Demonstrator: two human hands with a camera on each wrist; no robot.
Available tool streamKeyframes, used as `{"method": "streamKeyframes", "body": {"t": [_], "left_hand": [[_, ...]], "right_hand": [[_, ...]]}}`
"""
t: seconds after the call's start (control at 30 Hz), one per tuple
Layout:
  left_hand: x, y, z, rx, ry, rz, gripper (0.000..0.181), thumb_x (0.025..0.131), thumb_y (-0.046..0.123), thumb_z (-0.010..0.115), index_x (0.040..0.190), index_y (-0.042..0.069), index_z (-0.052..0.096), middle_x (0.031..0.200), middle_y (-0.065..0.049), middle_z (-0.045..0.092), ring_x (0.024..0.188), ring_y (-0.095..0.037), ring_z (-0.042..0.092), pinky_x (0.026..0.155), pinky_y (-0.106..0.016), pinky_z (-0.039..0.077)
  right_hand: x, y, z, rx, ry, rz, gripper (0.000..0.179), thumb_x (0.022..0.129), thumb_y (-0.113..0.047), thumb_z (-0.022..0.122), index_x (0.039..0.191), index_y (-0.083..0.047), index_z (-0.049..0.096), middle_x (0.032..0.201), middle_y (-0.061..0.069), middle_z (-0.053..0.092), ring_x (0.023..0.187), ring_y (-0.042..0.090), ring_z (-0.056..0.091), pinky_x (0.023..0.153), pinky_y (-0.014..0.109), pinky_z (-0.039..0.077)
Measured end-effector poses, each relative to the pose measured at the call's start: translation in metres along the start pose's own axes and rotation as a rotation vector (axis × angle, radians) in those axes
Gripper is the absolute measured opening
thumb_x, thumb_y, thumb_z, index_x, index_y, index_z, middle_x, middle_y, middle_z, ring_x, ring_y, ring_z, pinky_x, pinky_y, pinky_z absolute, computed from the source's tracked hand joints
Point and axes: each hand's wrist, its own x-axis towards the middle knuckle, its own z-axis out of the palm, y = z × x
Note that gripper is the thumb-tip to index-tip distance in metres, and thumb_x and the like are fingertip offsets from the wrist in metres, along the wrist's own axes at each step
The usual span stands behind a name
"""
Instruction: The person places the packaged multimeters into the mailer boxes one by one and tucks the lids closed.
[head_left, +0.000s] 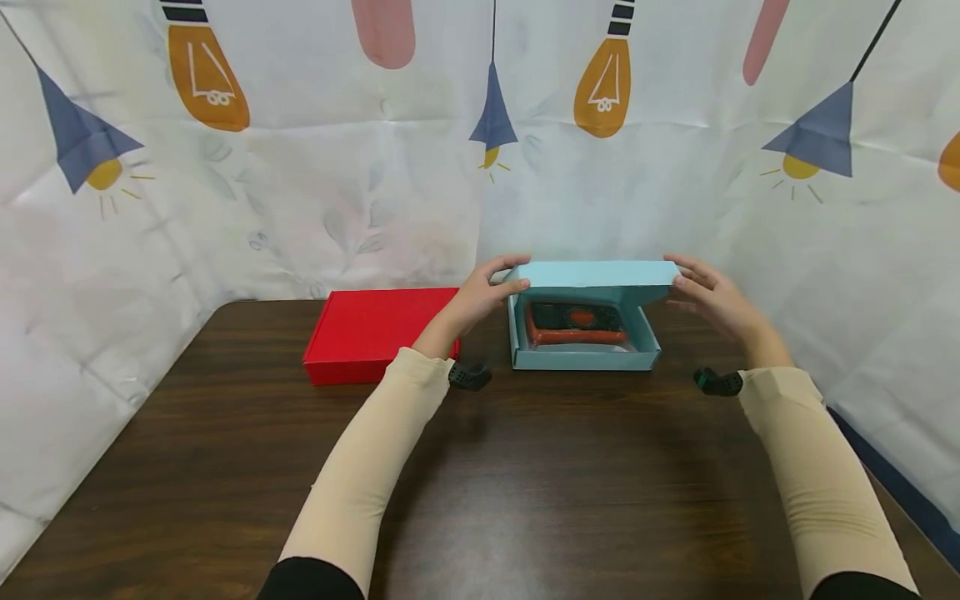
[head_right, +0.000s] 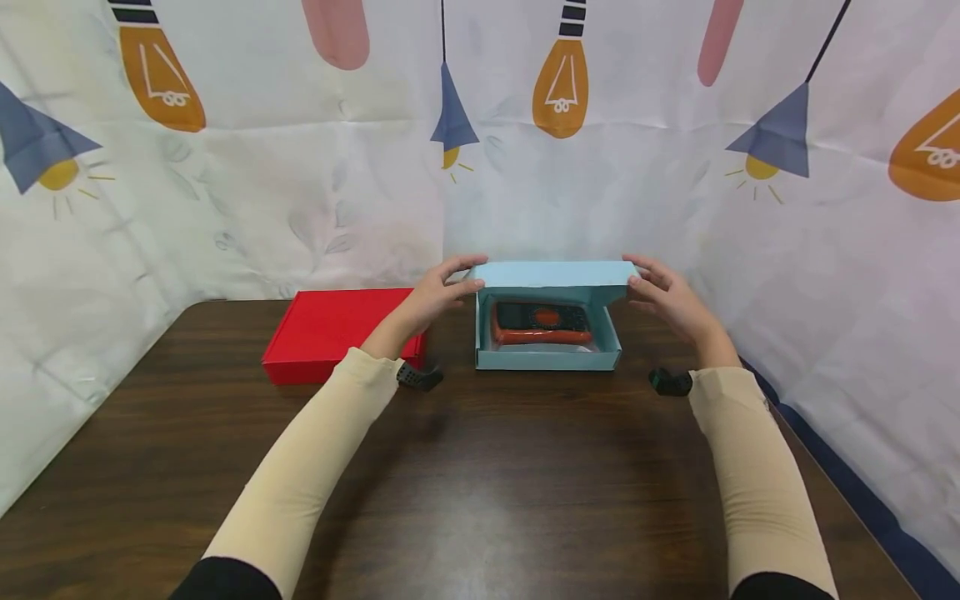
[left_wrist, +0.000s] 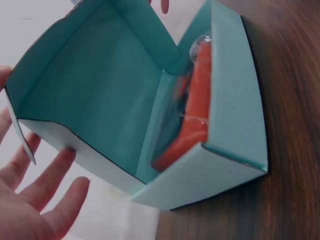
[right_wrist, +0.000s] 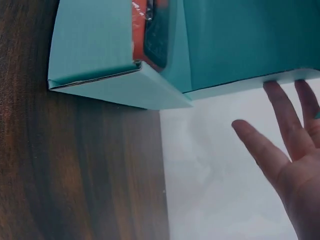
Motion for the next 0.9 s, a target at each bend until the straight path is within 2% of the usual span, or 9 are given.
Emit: {"method": "streamKeyframes", "body": {"t": [0.1,0.17,0.3,0.4,0.57,0.73,0.9], "left_hand": [[-0.003,-0.004,-0.001,0.031,-0.015,0.025,0.053,0.102,0.02,0.064,0.153,0.014,0.048,0.159,-0.005,0.038,0.139,-0.032,0.04,0.109,-0.052,0.042],[-0.005,-0.006,-0.001,0.049,-0.016,0.042,0.054,0.102,0.019,0.065,0.153,0.013,0.048,0.158,-0.005,0.039,0.14,-0.03,0.038,0.11,-0.05,0.042],[-0.007,-0.008,-0.001,0.063,-0.011,0.053,0.055,0.101,0.017,0.065,0.153,0.011,0.047,0.158,-0.005,0.04,0.138,-0.031,0.041,0.109,-0.05,0.043],[-0.008,-0.009,-0.001,0.061,-0.004,0.045,0.055,0.101,0.016,0.066,0.153,0.011,0.047,0.158,-0.005,0.04,0.132,-0.034,0.048,0.105,-0.051,0.046],[-0.011,-0.012,0.002,0.062,0.017,0.054,0.054,0.101,0.014,0.066,0.152,0.012,0.049,0.158,-0.005,0.04,0.123,-0.034,0.056,0.1,-0.052,0.049],[-0.016,-0.017,0.004,0.09,0.05,0.06,0.053,0.1,0.013,0.068,0.151,0.014,0.051,0.157,-0.004,0.04,0.121,-0.031,0.057,0.093,-0.046,0.052],[-0.019,-0.023,0.005,0.098,0.077,0.078,0.054,0.099,0.009,0.068,0.151,0.012,0.051,0.153,-0.009,0.043,0.119,-0.033,0.059,0.092,-0.046,0.055]], "right_hand": [[-0.003,0.004,0.001,-0.012,0.006,-0.007,0.05,0.11,-0.008,0.045,0.158,-0.02,0.041,0.145,-0.003,0.046,0.122,0.004,0.056,0.094,0.02,0.05],[-0.004,0.005,0.001,-0.015,0.014,0.002,0.051,0.109,-0.006,0.047,0.158,-0.02,0.042,0.152,0.01,0.04,0.121,0.004,0.056,0.095,0.019,0.05],[-0.004,0.004,0.004,-0.074,0.033,0.049,0.053,0.108,-0.009,0.051,0.159,-0.023,0.041,0.164,0.03,0.014,0.117,0.001,0.057,0.095,0.017,0.048],[-0.003,0.003,0.006,-0.141,0.051,0.093,0.055,0.109,-0.014,0.052,0.161,-0.025,0.037,0.166,0.031,0.004,0.115,0.0,0.058,0.095,0.016,0.046],[-0.002,0.002,0.01,-0.193,0.079,0.125,0.057,0.108,-0.017,0.054,0.161,-0.027,0.035,0.167,0.024,0.009,0.117,0.004,0.052,0.095,0.022,0.044],[-0.001,0.005,0.016,-0.202,0.105,0.095,0.06,0.106,-0.012,0.057,0.161,-0.02,0.035,0.165,0.022,0.018,0.117,0.007,0.05,0.091,0.02,0.045],[0.001,0.01,0.019,-0.208,0.105,0.083,0.062,0.105,-0.01,0.059,0.162,-0.015,0.033,0.165,0.021,0.022,0.119,0.008,0.049,0.092,0.019,0.044]]}}
